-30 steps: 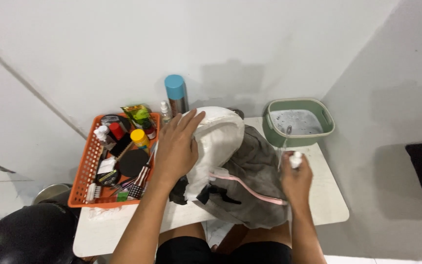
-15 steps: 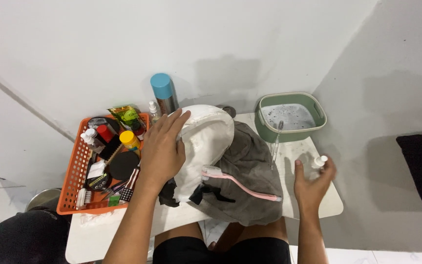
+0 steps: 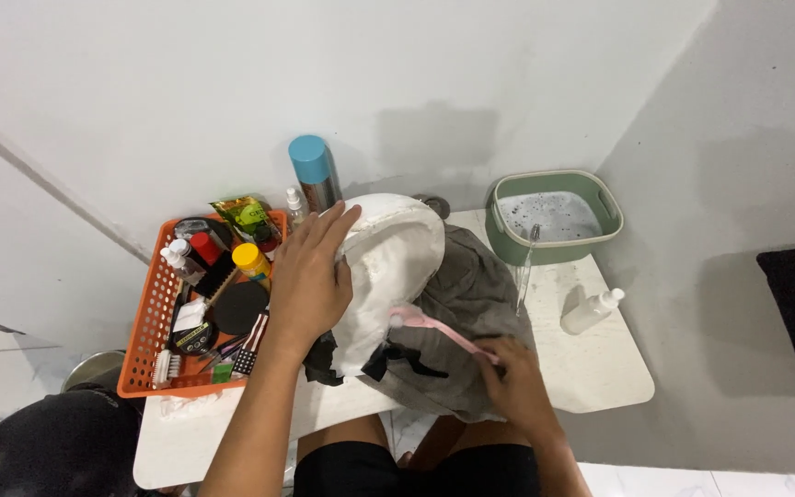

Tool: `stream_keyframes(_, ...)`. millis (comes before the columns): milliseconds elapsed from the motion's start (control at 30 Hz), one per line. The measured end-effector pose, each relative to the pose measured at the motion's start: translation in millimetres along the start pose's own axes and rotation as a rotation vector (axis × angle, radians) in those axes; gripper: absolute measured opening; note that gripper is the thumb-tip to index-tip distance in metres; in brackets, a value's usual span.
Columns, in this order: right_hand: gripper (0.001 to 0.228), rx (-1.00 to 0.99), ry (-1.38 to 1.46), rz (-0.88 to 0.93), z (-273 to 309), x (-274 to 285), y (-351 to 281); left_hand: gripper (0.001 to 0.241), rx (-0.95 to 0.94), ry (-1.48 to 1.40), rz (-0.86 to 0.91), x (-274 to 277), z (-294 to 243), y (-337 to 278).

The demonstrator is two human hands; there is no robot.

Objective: The person scrubs the inside of a white helmet with a pink brush while holding it steady with their left hand. They occasionally dip the brush into a green basin of soapy water and continue scrubbing the helmet's interior surface.

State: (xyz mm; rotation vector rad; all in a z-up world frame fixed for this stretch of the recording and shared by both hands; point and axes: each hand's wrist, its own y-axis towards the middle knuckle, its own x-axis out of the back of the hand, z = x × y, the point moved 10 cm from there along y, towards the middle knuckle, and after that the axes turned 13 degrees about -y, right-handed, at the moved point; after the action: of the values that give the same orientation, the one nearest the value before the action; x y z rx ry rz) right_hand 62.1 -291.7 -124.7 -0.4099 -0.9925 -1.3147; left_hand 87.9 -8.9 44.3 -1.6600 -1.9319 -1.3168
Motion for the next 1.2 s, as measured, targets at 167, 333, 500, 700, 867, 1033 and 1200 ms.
stream_keyframes(167, 0.024, -0.188, 0.149, -0.023, 2.9, 66.3, 2.0, 0.067, 0.03, 0.017, -0.031, 0.2, 3.5, -1.7)
stream_keyframes(333, 0.022, -0.125, -0.132, -0.359, -4.9, 187.4, 22.3, 0.068, 0.039, 0.051, -0.023, -1.9, 2.2, 1.7)
stream_keyframes(500, 0.024, -0.386, -0.377, -0.125, -49.9, 224.6, 84.6, 0.071, 0.009, 0.118, 0.043, -4.3, -13.1, 12.6)
stream_keyframes(700, 0.028, -0.454, -0.569, 0.116, -172.7, 163.7, 152.6, 0.066, 0.214, -0.067, 0.139, -10.9, -21.0, 18.1)
stream_keyframes(867, 0.032, -0.464, -0.487, 0.148, -175.7, 155.8, 165.1, 0.069, 0.233, -0.07, 0.198, -17.4, -33.7, 14.8)
stream_keyframes(1033, 0.034, -0.455, -0.455, 0.18, -162.0, 157.3, 160.8, 0.068, 0.213, -0.066, 0.217, -21.7, -40.6, 13.6)
stream_keyframes(1200, 0.034, -0.439, -0.432, 0.078, -99.0, 193.1, 143.1, 0.068, 0.231, -0.048, 0.212, -21.4, -37.5, 15.0)
